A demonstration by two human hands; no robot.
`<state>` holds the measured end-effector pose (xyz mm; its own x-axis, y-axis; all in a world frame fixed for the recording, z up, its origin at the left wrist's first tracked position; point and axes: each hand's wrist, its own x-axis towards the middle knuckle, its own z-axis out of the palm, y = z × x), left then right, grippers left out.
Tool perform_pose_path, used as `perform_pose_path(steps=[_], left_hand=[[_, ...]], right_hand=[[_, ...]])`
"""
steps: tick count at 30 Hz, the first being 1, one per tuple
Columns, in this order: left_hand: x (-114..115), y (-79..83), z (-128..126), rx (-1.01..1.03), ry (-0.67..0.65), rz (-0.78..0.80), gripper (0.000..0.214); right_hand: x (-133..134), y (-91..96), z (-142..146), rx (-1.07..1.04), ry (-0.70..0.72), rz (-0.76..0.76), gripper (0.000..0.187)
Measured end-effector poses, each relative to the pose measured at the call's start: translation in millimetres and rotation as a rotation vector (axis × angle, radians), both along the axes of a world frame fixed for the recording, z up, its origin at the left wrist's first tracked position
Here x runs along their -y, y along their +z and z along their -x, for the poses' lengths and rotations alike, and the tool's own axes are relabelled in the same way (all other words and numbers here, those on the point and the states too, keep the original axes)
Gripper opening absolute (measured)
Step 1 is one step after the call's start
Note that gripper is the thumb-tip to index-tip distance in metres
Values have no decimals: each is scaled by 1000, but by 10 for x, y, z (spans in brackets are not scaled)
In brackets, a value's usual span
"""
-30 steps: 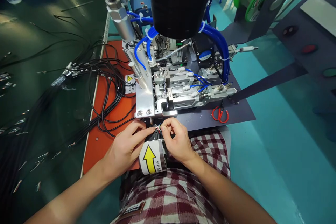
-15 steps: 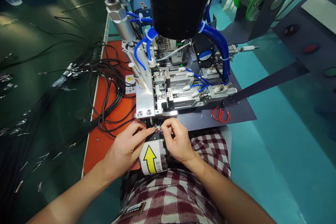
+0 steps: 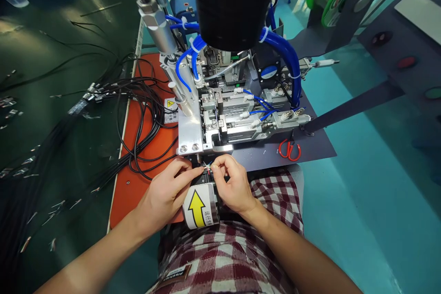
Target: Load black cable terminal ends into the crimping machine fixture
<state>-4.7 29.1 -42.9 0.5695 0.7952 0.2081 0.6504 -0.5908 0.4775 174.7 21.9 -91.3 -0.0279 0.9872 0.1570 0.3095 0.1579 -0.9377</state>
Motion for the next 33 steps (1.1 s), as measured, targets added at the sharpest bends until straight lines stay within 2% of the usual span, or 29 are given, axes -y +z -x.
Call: perform_pose_path(steps=[9, 16, 18, 21, 23, 25, 28, 33], left_hand=[[7, -13, -3, -1, 10, -7, 30], [5, 2, -11, -14, 17, 12, 32], [4, 12, -13, -34, 13, 7, 32], [3, 25, -14, -82, -3, 2, 35], [4, 27, -13, -94, -12, 2, 36], [6, 24, -12, -86, -18, 7, 35], [13, 13, -10, -71, -17, 18, 33], [21, 2, -6, -65, -12, 23, 35]], right_hand=[[15, 48, 23, -117, -6, 169, 13], [27, 87, 70, 23, -63, 102, 10], [14, 105, 86, -78, -78, 218, 12], [-23, 159, 64, -290, -49, 475, 19], [-43, 197, 13, -315, 4, 563, 21], [-49, 221, -43, -218, 12, 527, 22], [-37, 226, -73, -52, -47, 373, 18], [-25, 218, 8, 9, -66, 241, 12]])
